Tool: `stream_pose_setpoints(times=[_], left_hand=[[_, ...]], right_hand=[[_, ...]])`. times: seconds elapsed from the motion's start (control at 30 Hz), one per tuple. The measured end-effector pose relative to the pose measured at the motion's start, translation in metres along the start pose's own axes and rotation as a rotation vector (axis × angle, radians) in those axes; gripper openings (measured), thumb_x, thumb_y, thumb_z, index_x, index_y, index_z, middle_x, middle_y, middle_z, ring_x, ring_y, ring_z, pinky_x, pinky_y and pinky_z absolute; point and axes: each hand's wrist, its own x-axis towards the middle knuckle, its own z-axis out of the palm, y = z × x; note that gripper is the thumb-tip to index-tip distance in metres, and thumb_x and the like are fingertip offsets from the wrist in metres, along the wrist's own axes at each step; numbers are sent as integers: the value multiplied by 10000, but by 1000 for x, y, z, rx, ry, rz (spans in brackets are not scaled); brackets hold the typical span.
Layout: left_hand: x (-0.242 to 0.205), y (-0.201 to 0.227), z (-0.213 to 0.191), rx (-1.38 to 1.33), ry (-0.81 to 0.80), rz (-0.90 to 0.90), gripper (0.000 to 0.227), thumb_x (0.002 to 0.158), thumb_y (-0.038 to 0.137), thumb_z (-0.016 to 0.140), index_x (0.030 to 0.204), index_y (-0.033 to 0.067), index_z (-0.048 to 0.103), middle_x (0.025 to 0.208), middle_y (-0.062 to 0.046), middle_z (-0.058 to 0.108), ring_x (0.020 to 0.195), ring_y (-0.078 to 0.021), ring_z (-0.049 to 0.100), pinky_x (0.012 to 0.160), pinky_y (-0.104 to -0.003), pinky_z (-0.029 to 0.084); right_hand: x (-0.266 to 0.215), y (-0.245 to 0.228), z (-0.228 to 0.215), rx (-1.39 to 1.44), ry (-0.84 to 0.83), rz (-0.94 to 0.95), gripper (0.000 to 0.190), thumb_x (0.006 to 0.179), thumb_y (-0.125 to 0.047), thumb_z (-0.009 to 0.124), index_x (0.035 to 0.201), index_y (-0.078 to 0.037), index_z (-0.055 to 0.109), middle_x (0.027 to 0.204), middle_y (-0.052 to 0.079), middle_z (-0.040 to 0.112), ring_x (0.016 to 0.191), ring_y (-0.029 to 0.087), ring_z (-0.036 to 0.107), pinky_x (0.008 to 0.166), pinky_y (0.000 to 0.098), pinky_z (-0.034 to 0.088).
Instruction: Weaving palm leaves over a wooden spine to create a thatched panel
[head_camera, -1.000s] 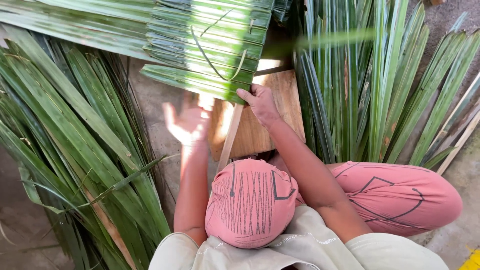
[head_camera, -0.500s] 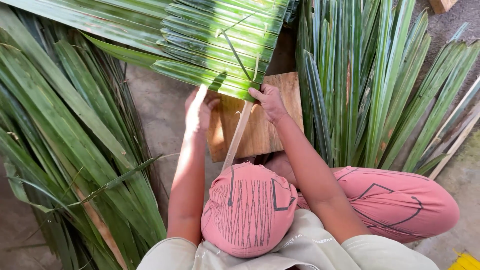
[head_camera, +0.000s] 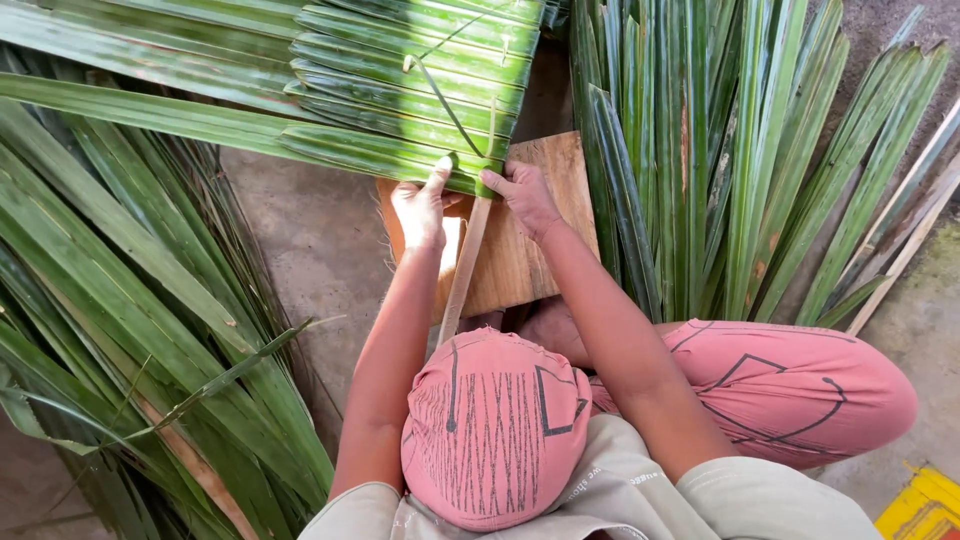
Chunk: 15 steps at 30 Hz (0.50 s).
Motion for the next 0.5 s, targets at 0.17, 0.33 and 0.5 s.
stream_pose_setpoints(times=[0.17,0.33,0.5], left_hand=[[-1,-11,5,-116,101,-10,217,862,82,829,953,-43,677,780,-197,716,592,-327,755,489,-424,668],[0,-24,1,-164,149,-50,223,872,118,828,990,-4,683,807,-169,724,602,-316,757,491,-412,676],[-9,-7,5,-155,93,-61,220,880,127,823,985,-17,694,793,-160,721,620,-297,763,521,-385,691]], right_hand=[[-37,-3,3,-102,-29,-73,199,894,-149,836,996,-28,716,732,34,681,638,86,667,635,244,615],[-31,44,-14,-68,4,-79,123,963,-160,765,957,-42,730,689,18,659,606,70,667,599,240,618],[-37,25,1,-52,2,-79,158,1026,-218,673,1083,-71,665,697,40,661,578,116,685,551,261,638]])
